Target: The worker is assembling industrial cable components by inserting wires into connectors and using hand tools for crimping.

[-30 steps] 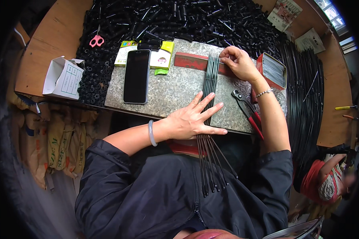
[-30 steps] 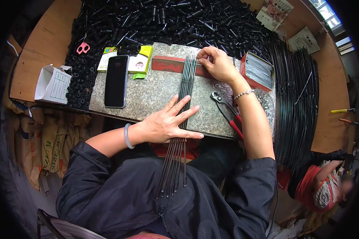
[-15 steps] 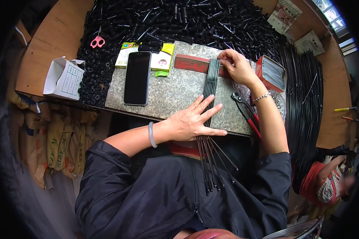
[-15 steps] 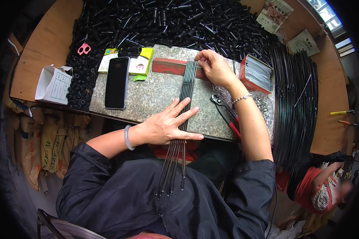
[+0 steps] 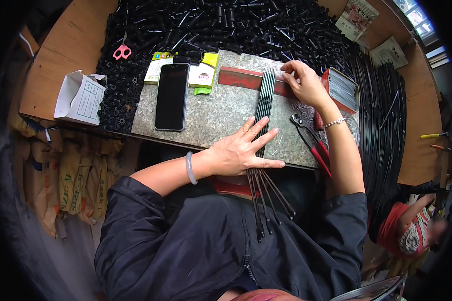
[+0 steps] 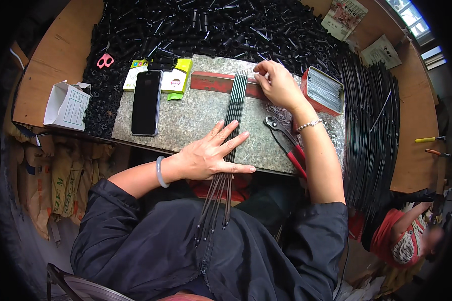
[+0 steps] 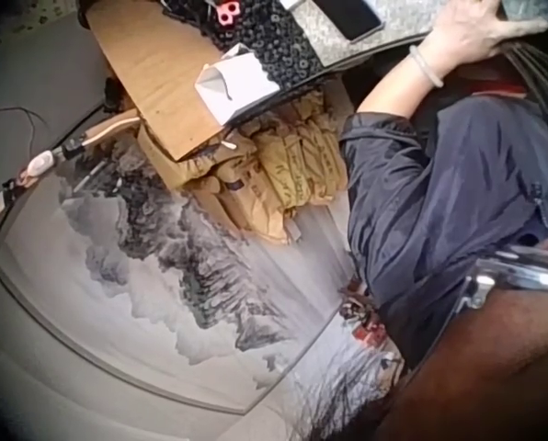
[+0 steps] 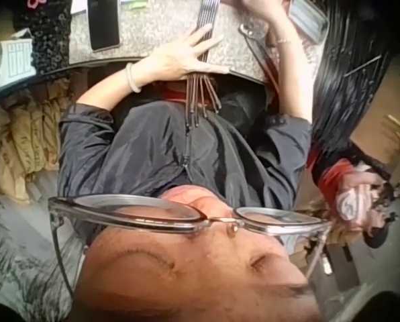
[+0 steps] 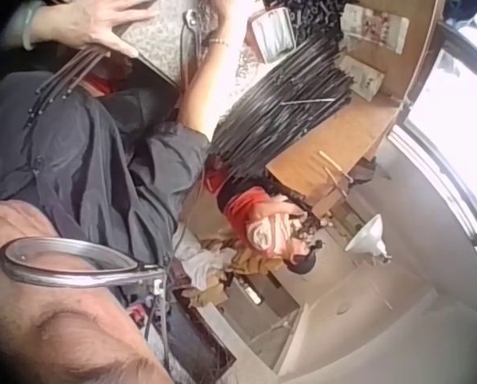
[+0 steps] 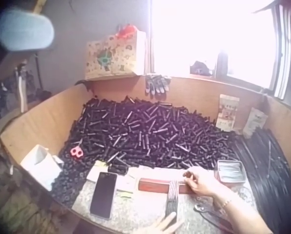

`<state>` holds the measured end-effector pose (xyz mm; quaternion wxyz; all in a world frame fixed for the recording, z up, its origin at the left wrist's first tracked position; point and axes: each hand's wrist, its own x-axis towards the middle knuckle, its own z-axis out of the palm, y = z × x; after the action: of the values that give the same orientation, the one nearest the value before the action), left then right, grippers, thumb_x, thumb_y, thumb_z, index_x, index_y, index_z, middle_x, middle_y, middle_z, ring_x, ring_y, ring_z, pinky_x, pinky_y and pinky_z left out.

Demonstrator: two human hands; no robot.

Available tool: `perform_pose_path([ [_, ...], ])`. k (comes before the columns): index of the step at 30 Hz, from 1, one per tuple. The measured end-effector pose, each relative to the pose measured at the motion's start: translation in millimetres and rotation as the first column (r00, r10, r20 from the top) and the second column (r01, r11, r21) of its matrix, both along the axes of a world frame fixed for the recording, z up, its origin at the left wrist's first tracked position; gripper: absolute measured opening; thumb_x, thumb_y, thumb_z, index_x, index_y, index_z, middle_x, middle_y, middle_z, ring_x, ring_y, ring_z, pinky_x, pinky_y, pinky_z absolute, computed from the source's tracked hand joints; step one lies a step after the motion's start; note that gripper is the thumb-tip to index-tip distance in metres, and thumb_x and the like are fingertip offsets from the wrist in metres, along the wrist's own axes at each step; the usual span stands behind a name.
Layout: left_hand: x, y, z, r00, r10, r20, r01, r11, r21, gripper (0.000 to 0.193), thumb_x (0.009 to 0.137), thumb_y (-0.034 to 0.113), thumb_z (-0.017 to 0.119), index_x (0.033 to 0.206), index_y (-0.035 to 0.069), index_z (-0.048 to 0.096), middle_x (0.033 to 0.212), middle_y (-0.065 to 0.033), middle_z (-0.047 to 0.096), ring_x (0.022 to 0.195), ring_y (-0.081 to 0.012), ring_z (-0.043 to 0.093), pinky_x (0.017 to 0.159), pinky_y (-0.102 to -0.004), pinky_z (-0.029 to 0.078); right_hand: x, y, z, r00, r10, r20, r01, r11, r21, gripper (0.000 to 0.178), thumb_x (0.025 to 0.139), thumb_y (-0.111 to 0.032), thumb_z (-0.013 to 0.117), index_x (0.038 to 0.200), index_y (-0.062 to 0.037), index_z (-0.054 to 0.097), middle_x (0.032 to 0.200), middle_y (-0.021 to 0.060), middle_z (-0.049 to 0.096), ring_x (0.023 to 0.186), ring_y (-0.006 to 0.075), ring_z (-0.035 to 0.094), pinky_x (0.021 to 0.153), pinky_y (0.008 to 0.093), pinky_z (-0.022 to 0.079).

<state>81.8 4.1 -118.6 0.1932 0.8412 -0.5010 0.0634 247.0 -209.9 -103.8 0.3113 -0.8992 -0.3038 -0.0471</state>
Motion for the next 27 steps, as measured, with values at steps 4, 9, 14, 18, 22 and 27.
perform_pose_path([
  [4, 1.0, 0.7, -0.8, 0.996, -0.004, 0.086, -0.004, 0.996, 0.093, 0.069, 0.078, 0.023, 0.059, 0.138, 0.045, 0.033, 0.141, -0.0239, 0.032, 0.130, -0.0488, 0.031, 0.105, -0.0615, 0.026, -2.3, -12.7, 1.2, 0.997, -0.031, 0.075, 0.036, 0.997, -0.067, 0.013, 0.083, -0.013, 0.063, 0.087, -0.0008, 0.063, 0.083, 0.0119, 0.062, 0.078, 0.0257, 0.059, 0.070, 0.0333, 0.048],
  [9, 0.2, -0.9, -7.0, 0.992, 0.025, 0.126, -0.034, 0.997, 0.068, 0.067, 0.079, 0.023, 0.058, 0.137, 0.046, 0.035, 0.142, -0.0234, 0.033, 0.130, -0.0493, 0.030, 0.105, -0.0612, 0.025, -9.0, -18.4, 10.1, 0.993, -0.072, 0.091, 0.089, 0.978, -0.187, 0.010, 0.083, -0.010, 0.060, 0.087, -0.0009, 0.061, 0.085, 0.0127, 0.061, 0.086, 0.0291, 0.057, 0.078, 0.0357, 0.046],
  [14, -1.2, -2.2, -7.7, 0.990, 0.040, 0.137, -0.050, 0.996, 0.076, 0.065, 0.079, 0.023, 0.057, 0.136, 0.046, 0.036, 0.142, -0.0230, 0.033, 0.131, -0.0496, 0.029, 0.105, -0.0607, 0.025, -6.7, -24.0, 7.4, 0.992, -0.075, 0.102, 0.093, 0.978, -0.188, 0.010, 0.083, -0.009, 0.060, 0.087, -0.0005, 0.060, 0.085, 0.0129, 0.061, 0.085, 0.0290, 0.057, 0.077, 0.0357, 0.046],
  [18, -1.4, -2.5, -6.6, 0.990, 0.050, 0.134, -0.060, 0.996, 0.071, 0.066, 0.079, 0.023, 0.058, 0.137, 0.046, 0.036, 0.142, -0.0233, 0.032, 0.131, -0.0502, 0.029, 0.105, -0.0605, 0.028, -6.1, -26.7, 8.2, 0.993, -0.077, 0.085, 0.093, 0.973, -0.211, 0.009, 0.082, -0.008, 0.059, 0.087, 0.0000, 0.060, 0.086, 0.0129, 0.060, 0.085, 0.0289, 0.057, 0.077, 0.0355, 0.046],
  [22, -0.6, -2.6, -6.9, 0.990, 0.055, 0.132, -0.065, 0.995, 0.073, 0.067, 0.078, 0.023, 0.059, 0.137, 0.045, 0.036, 0.142, -0.0238, 0.031, 0.130, -0.0510, 0.029, 0.104, -0.0605, 0.029, -8.9, -26.0, 14.5, 0.993, -0.084, 0.077, 0.099, 0.971, -0.218, 0.008, 0.082, -0.008, 0.059, 0.085, 0.0004, 0.059, 0.084, 0.0128, 0.060, 0.084, 0.0287, 0.057, 0.077, 0.0353, 0.046],
  [27, -0.1, -2.1, -8.1, 0.988, 0.046, 0.147, -0.058, 0.995, 0.077, 0.067, 0.079, 0.024, 0.058, 0.138, 0.045, 0.035, 0.143, -0.0242, 0.031, 0.130, -0.0514, 0.028, 0.104, -0.0605, 0.029, -14.5, -18.7, 18.6, 0.992, -0.033, 0.124, 0.056, 0.981, -0.183, 0.022, 0.084, -0.008, 0.059, 0.106, -0.0059, 0.058, 0.091, 0.0103, 0.059, 0.087, 0.0271, 0.055, 0.079, 0.0369, 0.046],
])
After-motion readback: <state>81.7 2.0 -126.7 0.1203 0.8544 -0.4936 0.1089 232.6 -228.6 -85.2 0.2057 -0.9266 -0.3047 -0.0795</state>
